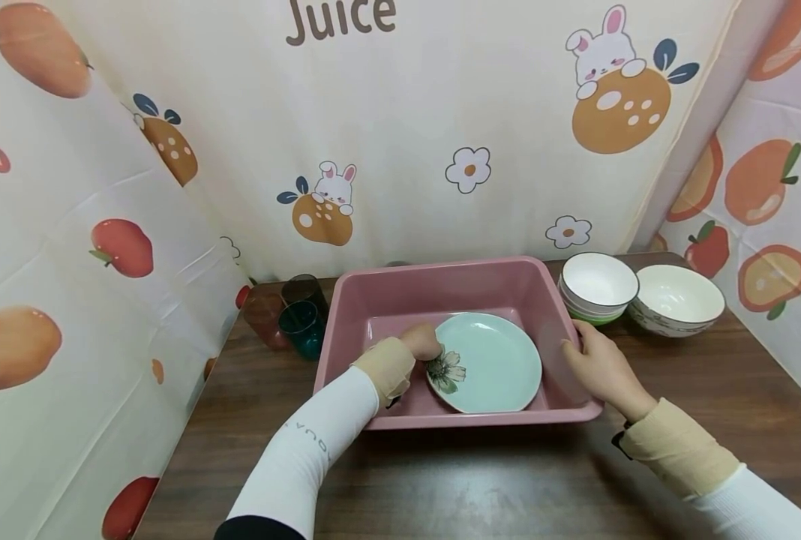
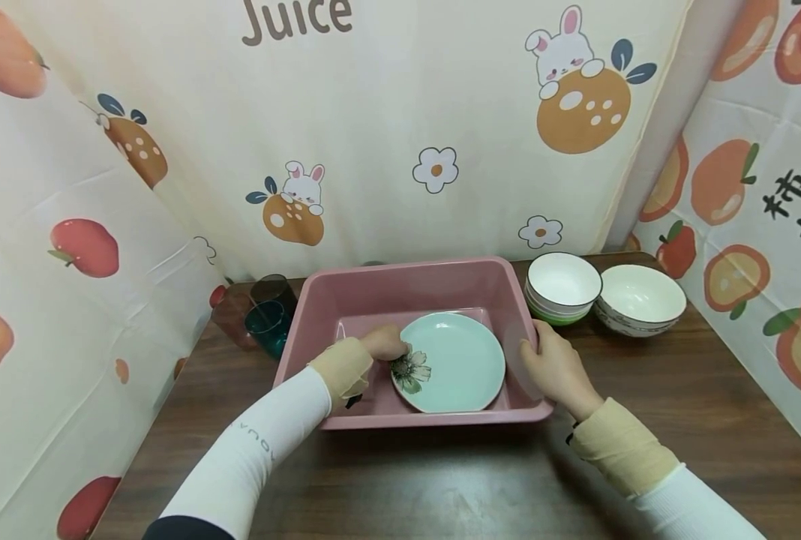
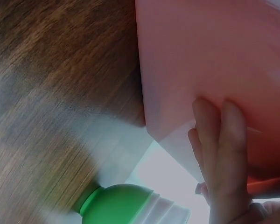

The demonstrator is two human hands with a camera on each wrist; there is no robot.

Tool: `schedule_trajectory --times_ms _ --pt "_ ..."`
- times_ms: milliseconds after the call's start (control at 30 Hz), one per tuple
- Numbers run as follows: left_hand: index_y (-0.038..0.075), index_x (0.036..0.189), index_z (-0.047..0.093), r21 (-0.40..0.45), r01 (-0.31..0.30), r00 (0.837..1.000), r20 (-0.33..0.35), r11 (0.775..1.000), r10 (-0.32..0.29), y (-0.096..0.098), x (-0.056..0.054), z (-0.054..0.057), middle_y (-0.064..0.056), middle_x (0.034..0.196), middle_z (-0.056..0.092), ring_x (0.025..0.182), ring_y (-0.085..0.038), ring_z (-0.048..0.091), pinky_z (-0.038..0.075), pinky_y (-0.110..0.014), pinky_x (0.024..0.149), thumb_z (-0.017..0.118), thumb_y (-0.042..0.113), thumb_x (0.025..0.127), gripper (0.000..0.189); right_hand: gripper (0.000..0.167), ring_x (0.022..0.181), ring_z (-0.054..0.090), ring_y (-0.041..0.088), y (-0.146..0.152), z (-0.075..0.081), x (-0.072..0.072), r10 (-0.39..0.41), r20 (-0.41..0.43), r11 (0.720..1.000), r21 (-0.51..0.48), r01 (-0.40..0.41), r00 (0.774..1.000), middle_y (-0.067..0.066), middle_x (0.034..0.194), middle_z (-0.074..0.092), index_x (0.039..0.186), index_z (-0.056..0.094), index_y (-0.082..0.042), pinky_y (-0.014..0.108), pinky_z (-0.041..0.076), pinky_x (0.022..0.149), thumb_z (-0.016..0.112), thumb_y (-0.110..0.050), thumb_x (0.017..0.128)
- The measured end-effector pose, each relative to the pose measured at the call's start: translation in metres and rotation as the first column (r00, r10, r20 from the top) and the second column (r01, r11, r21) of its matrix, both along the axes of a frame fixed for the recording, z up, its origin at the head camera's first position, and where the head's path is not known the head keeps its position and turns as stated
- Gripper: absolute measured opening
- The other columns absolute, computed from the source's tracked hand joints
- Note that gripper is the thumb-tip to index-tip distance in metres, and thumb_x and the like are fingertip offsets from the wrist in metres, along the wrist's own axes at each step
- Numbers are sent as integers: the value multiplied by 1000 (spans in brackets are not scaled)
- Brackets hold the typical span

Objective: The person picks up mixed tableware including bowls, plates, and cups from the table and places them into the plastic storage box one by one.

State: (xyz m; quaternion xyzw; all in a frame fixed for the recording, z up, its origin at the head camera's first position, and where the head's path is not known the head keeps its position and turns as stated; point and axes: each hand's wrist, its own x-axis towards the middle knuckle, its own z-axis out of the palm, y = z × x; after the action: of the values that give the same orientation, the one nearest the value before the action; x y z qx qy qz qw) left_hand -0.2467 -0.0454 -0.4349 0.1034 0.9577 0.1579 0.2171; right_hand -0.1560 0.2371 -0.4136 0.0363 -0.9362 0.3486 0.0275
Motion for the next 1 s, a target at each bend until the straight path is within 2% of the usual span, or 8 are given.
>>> schedule_trajectory --times_ms 167,333,433,567,700,867,933,1000 --pt "9 69 53 -78 58 997 -38 995 -61 1 3 4 -7 80 60 71 -19 53 46 -26 67 59 18 90 23 48 99 63 40 -1 0 1 -1 0 1000 1 1 1000 34 117 61 136 42 14 51 51 81 46 -15 98" --pt "9 71 54 -104 66 996 -48 992 -71 2 4 6 -7 80 61 71 -19 54 49 -27 70 59 18 90 21 48 99 63 40 -1 0 1 -2 6 1000 -1 2 1000 34 117 61 136 41 14 51 52 81 47 -14 98" --pt "10 71 54 -100 62 997 -34 993 -66 3 4 7 -7 80 62 69 -18 54 47 -26 66 58 17 90 20 48 99 63 40 -1 0 1 0 10 1000 -2 0 1000 35 117 60 136 41 15 51 52 80 47 -14 98" --pt "10 68 50 -1 -8 1000 9 1000 8 3 2 11 -8 76 59 64 -20 56 44 -26 54 57 12 88 21 48 99 63 40 -1 0 1 -1 10 1000 -3 2 1000 35 117 61 137 41 15 51 52 80 47 -14 98" --pt "11 66 47 94 -73 997 39 993 69 1 0 15 -7 71 55 59 -22 58 43 -25 43 59 12 88 25 48 98 64 40 -1 0 0 -3 9 1000 -4 3 1000 34 116 61 137 41 14 50 52 80 47 -14 98" --pt "13 64 45 106 -43 999 6 993 43 -1 -1 19 -3 67 50 58 -17 51 46 -27 53 60 22 92 33 48 98 64 39 -1 -1 0 -7 11 1000 -1 7 1000 34 116 61 137 41 14 49 52 79 47 -15 98" --pt "11 68 50 123 -39 999 -22 992 42 0 0 24 -4 71 53 64 -17 51 49 -30 63 59 26 94 32 49 98 64 39 -1 -1 0 -8 11 1000 0 8 1000 34 116 61 137 41 14 49 53 79 47 -15 98" --pt "5 79 59 157 -44 997 -48 987 52 1 1 30 -7 82 60 74 -19 56 52 -34 75 59 28 95 28 49 98 64 40 -1 -1 1 -8 10 1000 0 8 1000 34 117 61 137 41 14 50 53 79 47 -15 98"
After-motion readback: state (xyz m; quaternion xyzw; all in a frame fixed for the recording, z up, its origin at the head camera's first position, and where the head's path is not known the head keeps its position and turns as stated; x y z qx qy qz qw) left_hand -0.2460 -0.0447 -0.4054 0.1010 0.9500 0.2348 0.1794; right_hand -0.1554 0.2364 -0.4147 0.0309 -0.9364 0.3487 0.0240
